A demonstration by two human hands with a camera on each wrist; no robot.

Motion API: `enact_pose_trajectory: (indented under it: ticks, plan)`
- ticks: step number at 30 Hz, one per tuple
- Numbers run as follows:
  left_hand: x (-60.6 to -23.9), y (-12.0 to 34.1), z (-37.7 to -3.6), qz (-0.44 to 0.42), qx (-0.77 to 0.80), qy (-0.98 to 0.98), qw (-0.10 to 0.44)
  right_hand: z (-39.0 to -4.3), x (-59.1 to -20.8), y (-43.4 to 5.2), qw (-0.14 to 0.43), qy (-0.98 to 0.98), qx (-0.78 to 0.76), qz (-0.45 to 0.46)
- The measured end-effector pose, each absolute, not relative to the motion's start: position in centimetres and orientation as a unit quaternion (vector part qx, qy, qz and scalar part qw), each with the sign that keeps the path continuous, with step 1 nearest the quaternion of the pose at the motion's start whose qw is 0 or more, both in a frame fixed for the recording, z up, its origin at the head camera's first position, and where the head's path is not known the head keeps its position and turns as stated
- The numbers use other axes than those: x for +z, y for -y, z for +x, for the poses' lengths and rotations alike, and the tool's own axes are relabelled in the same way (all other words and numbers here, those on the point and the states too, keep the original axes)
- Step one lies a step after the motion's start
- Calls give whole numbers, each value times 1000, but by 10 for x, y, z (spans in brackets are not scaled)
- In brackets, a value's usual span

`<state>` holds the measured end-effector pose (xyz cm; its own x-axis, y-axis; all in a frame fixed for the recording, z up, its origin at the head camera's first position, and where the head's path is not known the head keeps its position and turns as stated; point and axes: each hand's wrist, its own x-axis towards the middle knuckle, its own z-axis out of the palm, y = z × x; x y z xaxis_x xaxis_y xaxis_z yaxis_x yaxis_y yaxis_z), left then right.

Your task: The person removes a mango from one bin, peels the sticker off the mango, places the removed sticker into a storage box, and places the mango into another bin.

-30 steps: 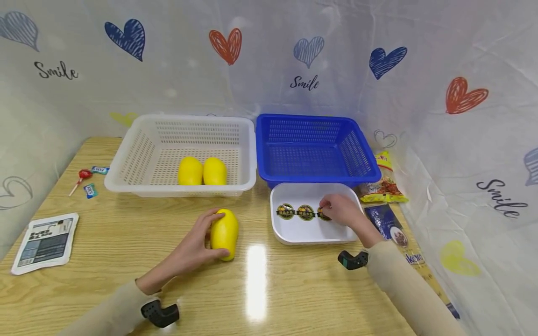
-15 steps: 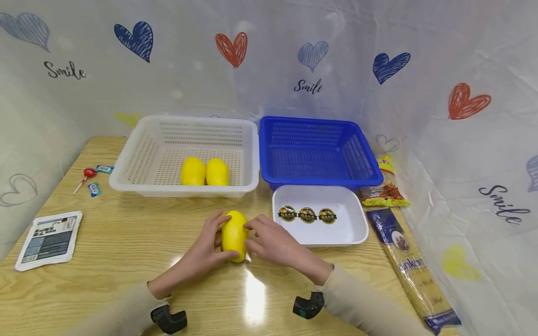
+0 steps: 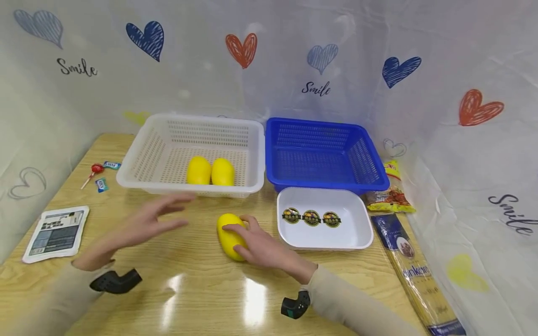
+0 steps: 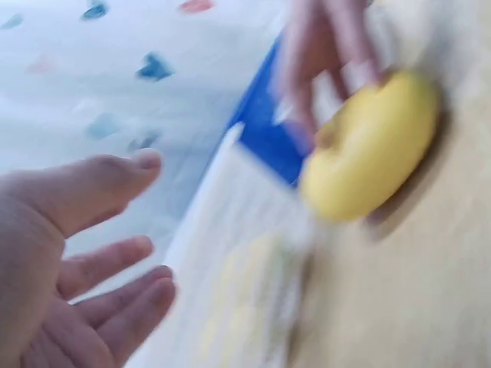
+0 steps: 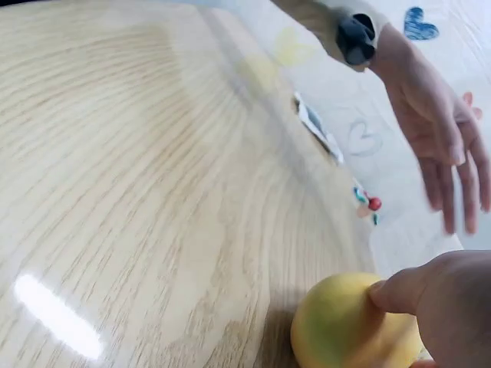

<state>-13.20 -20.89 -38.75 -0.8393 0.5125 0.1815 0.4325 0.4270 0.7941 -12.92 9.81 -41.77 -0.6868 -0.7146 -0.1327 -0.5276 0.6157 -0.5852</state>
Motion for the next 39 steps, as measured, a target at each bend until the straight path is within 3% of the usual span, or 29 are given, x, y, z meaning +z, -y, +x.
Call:
enact_pose_trajectory:
  ticks: [3,5,9,13,16,24,31,39]
  plan:
    - [-368,247,-152,236,427,-873,-21,-136,-411,-99,200,-859,-281,-378]
    - [-360,272,-164,184,412,-892,-29,-143,-401,-99,213,-844,-305,-388]
    - [-361,315,-178,82,443,-892,41,-159,-366,-97,220,-821,-360,-384]
    - [-376,338,-184,15,501,-855,132,-184,-334,-91,170,-829,-382,-371]
    - [-387,343,-188,4,516,-842,157,-210,-324,-85,138,-857,-360,-342]
    - [-397,341,-192,13,525,-838,146,-269,-338,-61,138,-914,-213,-317]
    - [-396,340,-191,17,515,-846,138,-276,-349,-34,182,-941,-64,-277]
    - [-394,341,-189,17,509,-849,136,-288,-362,-22,213,-926,-142,-278]
